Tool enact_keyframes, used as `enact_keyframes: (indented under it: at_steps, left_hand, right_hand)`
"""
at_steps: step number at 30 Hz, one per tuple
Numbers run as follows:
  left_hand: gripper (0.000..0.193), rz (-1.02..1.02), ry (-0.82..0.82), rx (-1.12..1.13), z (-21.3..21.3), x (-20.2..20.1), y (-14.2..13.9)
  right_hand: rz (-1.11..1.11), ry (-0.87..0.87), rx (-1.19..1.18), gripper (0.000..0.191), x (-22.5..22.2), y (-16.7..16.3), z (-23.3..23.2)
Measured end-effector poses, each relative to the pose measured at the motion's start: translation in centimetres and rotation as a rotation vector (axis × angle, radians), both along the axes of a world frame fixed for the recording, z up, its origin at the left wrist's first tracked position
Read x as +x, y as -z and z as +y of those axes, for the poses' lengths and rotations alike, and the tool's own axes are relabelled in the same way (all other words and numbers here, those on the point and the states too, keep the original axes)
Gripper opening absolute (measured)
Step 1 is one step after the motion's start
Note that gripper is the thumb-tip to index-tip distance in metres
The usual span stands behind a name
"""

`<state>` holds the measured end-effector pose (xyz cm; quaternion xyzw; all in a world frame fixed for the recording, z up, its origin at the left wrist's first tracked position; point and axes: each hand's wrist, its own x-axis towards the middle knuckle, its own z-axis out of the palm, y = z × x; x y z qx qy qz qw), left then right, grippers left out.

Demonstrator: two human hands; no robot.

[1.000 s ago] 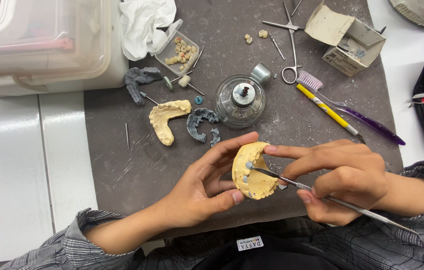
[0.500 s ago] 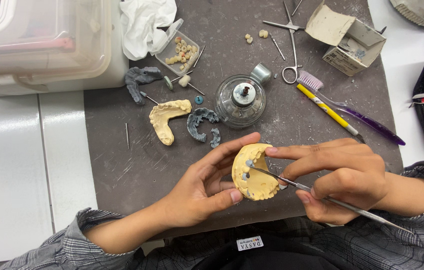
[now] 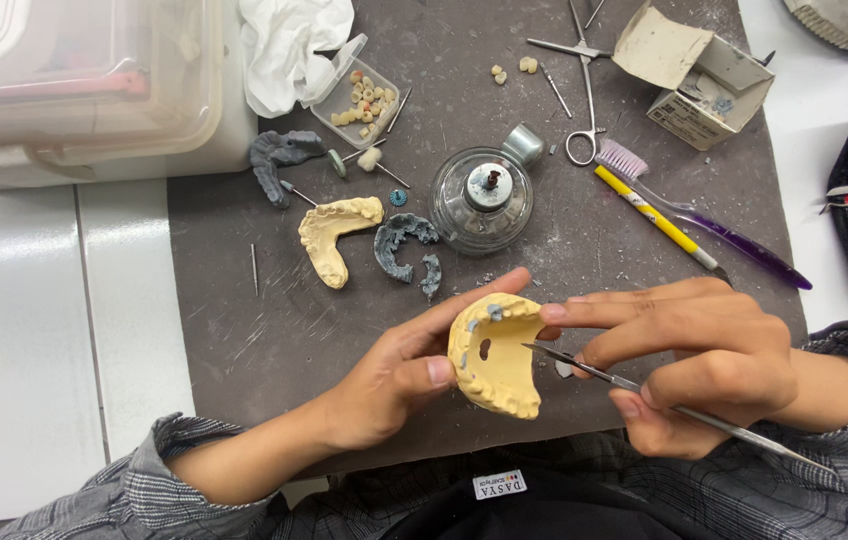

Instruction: The person holds a yellow dental stone model in one hand and uses a metal wax carver to shape and smooth blue wax on the teeth of the model, rotating the model to reach different areas. They periodically wipe or touch the tool tip near a glass jar on the bench while continuing to carve the wax pattern.

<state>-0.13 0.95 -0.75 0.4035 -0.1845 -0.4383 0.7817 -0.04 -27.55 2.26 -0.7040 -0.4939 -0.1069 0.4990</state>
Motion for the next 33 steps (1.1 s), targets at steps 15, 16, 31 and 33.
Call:
enact_keyframes:
  at_steps: [15,16,31,33]
  left_hand:
    - [0.095,0.176,0.124,-0.067,0.2,-0.3,1.0]
    - [0.094,0.166,0.112,-0.024,0.2,-0.3,1.3]
    - [0.088,0.172,0.116,0.163,0.1,-0.8,2.6]
    - [0.087,0.188,0.122,0.155,0.1,-0.9,2.8]
  right_hand:
    - [0.038,-0.084,0.079,0.024,-0.1,0.1,0.2]
    - [0.059,-0.088,0.100,0.024,-0.2,0.2,0.2]
    - [0.230,-0.099,-0.026,0.020,-0.8,0.7,-0.3]
    - [0.226,-0.094,-0.070,0.021,-0.8,0.7,-0.4]
